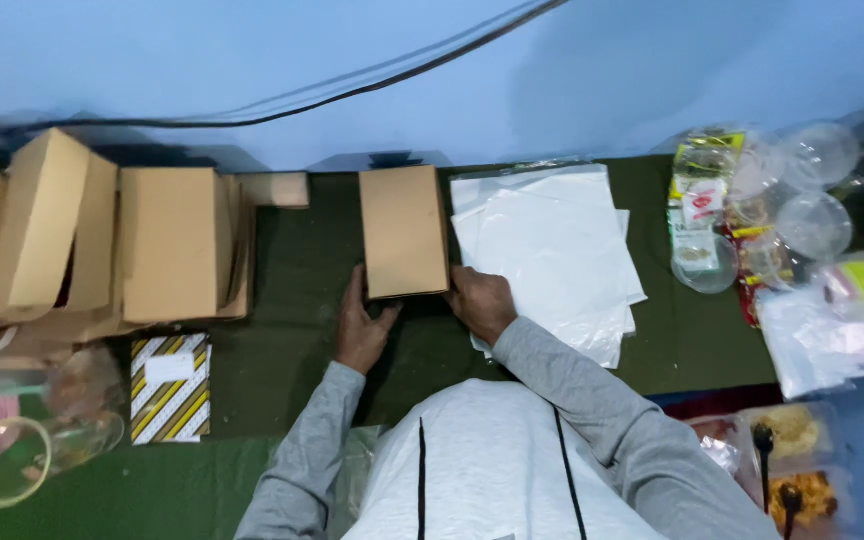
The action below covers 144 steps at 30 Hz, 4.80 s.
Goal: Assemble food boxes with liners and packets, then portion rice into a container.
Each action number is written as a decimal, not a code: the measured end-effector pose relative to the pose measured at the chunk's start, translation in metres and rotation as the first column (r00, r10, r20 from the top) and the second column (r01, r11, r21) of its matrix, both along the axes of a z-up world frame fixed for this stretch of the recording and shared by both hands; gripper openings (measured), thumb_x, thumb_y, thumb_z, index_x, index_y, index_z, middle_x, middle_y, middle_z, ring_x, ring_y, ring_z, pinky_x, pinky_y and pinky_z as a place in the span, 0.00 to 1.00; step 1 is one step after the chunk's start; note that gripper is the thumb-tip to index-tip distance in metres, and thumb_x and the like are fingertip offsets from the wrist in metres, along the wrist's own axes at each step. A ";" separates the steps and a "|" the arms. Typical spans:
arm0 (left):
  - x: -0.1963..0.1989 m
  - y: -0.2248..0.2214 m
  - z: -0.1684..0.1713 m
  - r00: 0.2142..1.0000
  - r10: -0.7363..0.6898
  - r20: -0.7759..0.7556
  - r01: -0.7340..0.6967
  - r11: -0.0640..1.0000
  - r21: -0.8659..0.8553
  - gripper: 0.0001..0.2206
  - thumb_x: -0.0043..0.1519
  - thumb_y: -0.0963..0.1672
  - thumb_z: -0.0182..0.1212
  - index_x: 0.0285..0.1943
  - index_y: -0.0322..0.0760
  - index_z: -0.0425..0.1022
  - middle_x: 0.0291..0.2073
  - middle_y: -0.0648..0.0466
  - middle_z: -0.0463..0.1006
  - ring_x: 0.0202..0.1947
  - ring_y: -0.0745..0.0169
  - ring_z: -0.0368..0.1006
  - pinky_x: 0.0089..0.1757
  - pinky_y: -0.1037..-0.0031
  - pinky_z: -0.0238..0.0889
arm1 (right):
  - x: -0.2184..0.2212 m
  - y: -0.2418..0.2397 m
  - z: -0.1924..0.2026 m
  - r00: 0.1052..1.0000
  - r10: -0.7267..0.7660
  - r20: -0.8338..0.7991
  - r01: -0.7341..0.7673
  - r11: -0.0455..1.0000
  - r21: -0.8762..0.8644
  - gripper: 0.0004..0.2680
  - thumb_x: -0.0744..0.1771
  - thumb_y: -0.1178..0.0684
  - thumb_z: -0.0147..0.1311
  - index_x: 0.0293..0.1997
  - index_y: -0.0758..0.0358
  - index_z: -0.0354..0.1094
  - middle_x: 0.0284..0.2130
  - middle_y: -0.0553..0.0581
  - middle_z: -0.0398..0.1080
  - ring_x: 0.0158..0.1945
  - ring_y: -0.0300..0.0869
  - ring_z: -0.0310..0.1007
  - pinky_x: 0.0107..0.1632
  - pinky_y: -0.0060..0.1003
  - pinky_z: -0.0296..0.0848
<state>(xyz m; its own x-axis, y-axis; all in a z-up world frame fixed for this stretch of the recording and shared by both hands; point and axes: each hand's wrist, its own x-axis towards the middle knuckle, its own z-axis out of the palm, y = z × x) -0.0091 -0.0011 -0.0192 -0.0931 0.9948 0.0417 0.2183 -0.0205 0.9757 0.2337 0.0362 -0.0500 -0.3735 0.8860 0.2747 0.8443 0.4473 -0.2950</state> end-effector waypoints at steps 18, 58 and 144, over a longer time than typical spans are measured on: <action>-0.004 0.018 -0.016 0.974 -0.020 -0.227 -0.008 0.992 -0.123 0.25 0.52 0.38 0.64 0.62 0.32 0.73 0.48 0.43 0.73 0.55 0.42 0.70 0.55 0.58 0.63 | -0.006 0.014 -0.011 0.999 0.036 -0.009 -0.036 0.997 -0.064 0.05 0.63 0.55 0.55 0.40 0.58 0.67 0.24 0.52 0.69 0.26 0.50 0.75 0.25 0.48 0.73; 0.074 -0.072 0.019 0.991 -0.117 0.061 0.132 0.863 -0.488 0.06 0.62 0.44 0.65 0.37 0.36 0.80 0.22 0.56 0.72 0.24 0.70 0.65 0.27 0.75 0.59 | 0.254 -0.060 0.057 0.620 -0.761 0.190 0.718 0.648 0.254 0.10 0.68 0.48 0.52 0.55 0.47 0.68 0.23 0.51 0.69 0.19 0.50 0.70 0.18 0.49 0.62; 0.110 -0.062 0.006 0.975 -0.215 -0.059 0.150 0.828 -0.540 0.10 0.61 0.48 0.66 0.38 0.38 0.84 0.21 0.45 0.80 0.20 0.57 0.75 0.22 0.67 0.72 | 0.236 -0.104 0.115 0.706 -0.696 0.132 0.645 0.555 -0.525 0.14 0.67 0.39 0.51 0.35 0.61 0.70 0.28 0.68 0.77 0.36 0.65 0.80 0.39 0.54 0.76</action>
<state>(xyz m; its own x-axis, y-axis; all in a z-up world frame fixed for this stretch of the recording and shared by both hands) 0.1009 -0.0633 -0.0132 0.0652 0.8657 -0.4964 0.3703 0.4409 0.8176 0.4700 -0.0682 0.0650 0.3877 0.8771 -0.2836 0.7986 -0.4733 -0.3719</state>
